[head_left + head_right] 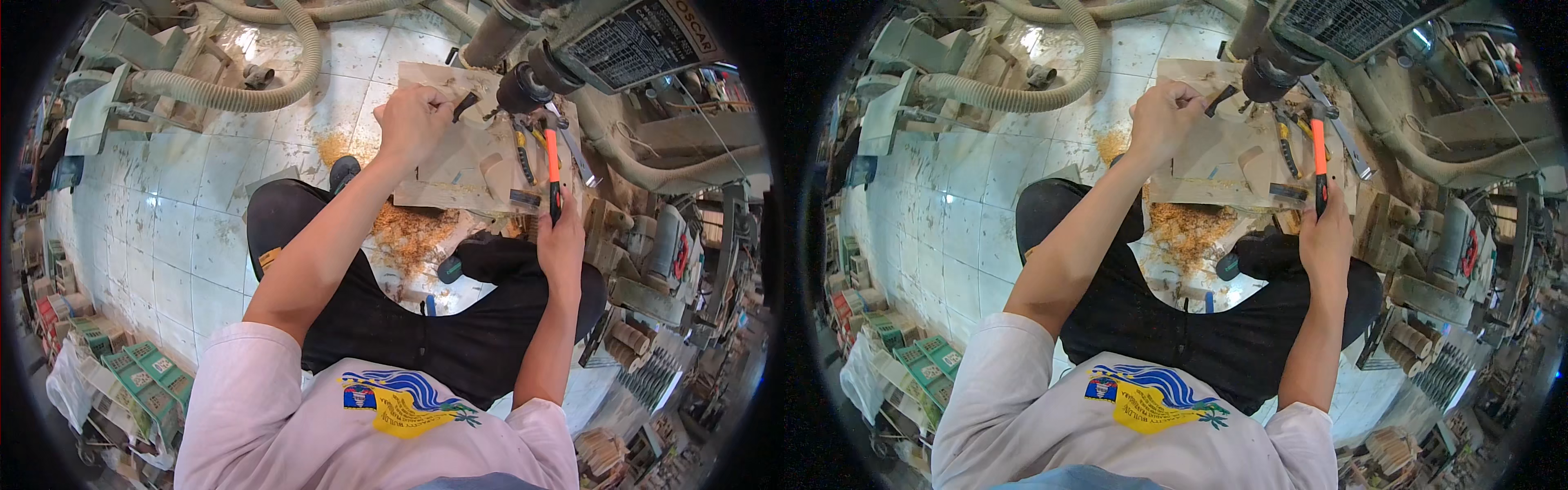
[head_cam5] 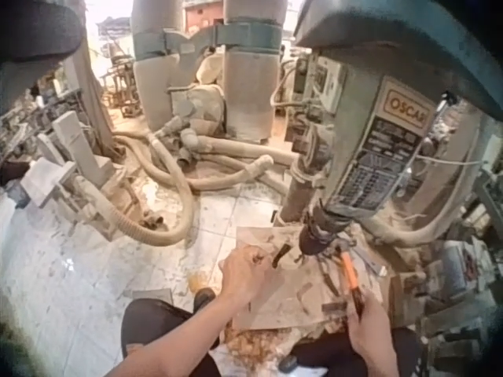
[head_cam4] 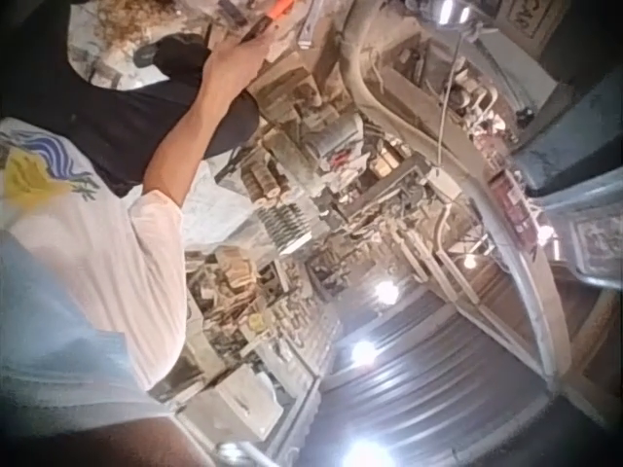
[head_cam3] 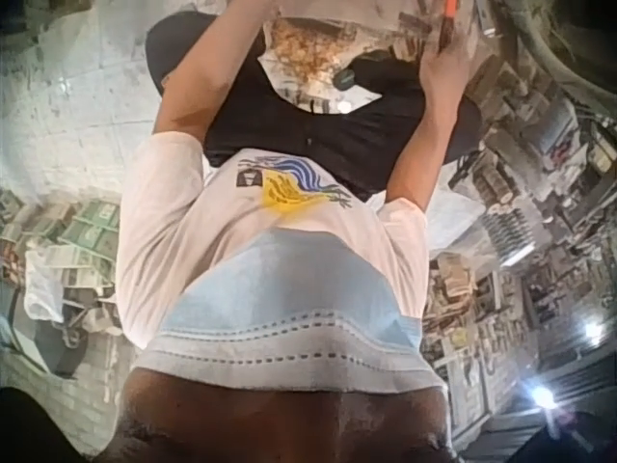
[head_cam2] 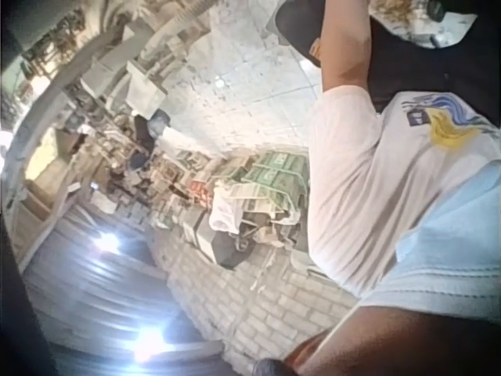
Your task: Drilling holes in wooden blocks and assembling parts using a hammer, pliers, and a drill press.
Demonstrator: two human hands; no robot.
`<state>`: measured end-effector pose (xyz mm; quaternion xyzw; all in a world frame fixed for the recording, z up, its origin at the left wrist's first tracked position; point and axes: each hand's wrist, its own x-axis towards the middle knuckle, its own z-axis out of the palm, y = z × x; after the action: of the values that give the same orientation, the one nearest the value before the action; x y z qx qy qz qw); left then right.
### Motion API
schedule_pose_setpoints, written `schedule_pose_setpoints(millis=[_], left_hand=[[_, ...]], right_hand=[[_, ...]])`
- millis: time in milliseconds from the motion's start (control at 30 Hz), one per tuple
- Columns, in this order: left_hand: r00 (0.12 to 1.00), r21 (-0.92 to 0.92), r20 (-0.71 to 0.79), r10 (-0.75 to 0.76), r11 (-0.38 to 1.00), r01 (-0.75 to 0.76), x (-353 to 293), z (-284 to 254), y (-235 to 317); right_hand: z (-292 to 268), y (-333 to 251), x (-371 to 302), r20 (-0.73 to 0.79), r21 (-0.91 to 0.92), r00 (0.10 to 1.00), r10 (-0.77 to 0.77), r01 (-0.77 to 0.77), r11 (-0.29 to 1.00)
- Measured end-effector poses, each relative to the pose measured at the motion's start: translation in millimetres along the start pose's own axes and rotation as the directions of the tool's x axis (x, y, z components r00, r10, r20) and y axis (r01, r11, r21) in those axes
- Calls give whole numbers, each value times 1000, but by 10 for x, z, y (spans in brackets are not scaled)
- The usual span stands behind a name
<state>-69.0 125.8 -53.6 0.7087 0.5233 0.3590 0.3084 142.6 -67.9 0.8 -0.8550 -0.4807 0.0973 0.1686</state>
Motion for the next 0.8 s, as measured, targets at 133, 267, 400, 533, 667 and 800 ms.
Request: schedule_pose_setpoints(millis=[133,267,400,533,667,800], left_hand=[[997,39,-51,-49,998,51,2,96,-72],[998,82,-59,-32,996,37,10,128,-70],[998,49,-25,-58,997,60,-5,150,-41],[990,179,-125,59,983,-36,-30,174,-14],[992,187,-122,35,982,-12,-52,189,-4],[975,217,-186,123,973,-81,-107,171,48]], right_hand=[[-38,-67,-5,70,122,995,64,-72,990],[-17,24,-39,-14,144,1000,15,-13,989],[-141,-79,-77,89,268,988,127,-147,952],[-138,-16,-92,63,312,992,105,-120,942],[-163,42,-114,119,354,984,132,-167,920],[-322,89,-425,40,535,999,-10,-13,845]])
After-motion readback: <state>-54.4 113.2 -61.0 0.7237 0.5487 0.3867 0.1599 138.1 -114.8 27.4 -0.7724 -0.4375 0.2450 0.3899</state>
